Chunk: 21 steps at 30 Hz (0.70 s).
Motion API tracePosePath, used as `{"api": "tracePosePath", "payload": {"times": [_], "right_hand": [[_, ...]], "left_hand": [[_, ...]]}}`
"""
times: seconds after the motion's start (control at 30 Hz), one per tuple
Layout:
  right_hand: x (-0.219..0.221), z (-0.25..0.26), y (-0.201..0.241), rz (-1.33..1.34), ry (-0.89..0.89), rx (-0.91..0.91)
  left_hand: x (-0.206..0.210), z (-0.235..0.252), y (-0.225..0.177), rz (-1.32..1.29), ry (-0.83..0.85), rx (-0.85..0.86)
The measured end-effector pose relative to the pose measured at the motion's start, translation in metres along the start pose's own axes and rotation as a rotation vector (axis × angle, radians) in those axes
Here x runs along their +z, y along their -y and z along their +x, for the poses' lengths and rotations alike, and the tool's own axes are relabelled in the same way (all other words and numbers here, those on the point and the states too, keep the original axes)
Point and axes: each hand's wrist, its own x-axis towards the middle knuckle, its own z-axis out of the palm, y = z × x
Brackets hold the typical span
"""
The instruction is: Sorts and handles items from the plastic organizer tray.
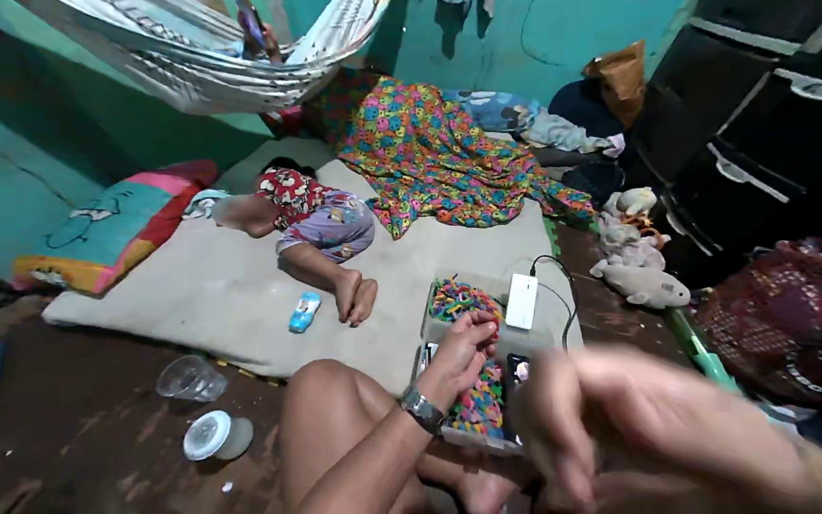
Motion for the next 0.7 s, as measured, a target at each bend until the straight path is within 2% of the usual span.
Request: {"api": "tracePosePath", "payload": {"times": [0.07, 0.13, 0.2, 0.27, 0.37, 0.57, 0.63, 0.7], "right_hand": [[-0.056, 0.004, -0.03, -0.346, -0.277, 0.084], [-0.094, 0.005, -0.062, -0.493, -0.518, 0.335], [-0.112, 0.001, -0.086, -0.546, -0.514, 0.598], [-0.113, -0.003, -0.105, -0.498, -0.412, 0.719], [-0.102, -0.007, -0.123, -0.346, -0.348, 0.687], [-0.09, -0.01, -0.122, -0.244, -0.407, 0.621], [-0.089, -0.011, -0.118, -0.096, -0.443, 0.637], [-0.087, -0.014, -0.114, 0.122, -0.493, 0.663]], "left_hand": [[-0.002, -0.006, -0.006, 0.001, 0.01, 0.089], [-0.007, -0.005, -0.008, -0.022, 0.044, 0.169], [-0.008, -0.006, -0.012, -0.043, 0.045, 0.207], [-0.007, -0.007, -0.016, -0.032, 0.051, 0.232], [-0.006, -0.007, -0.012, 0.034, 0.055, 0.253], [-0.005, -0.011, -0.01, 0.111, 0.092, 0.3], [-0.009, -0.011, -0.009, 0.219, 0.147, 0.382], [-0.016, -0.008, -0.006, 0.447, 0.217, 0.575]]}}
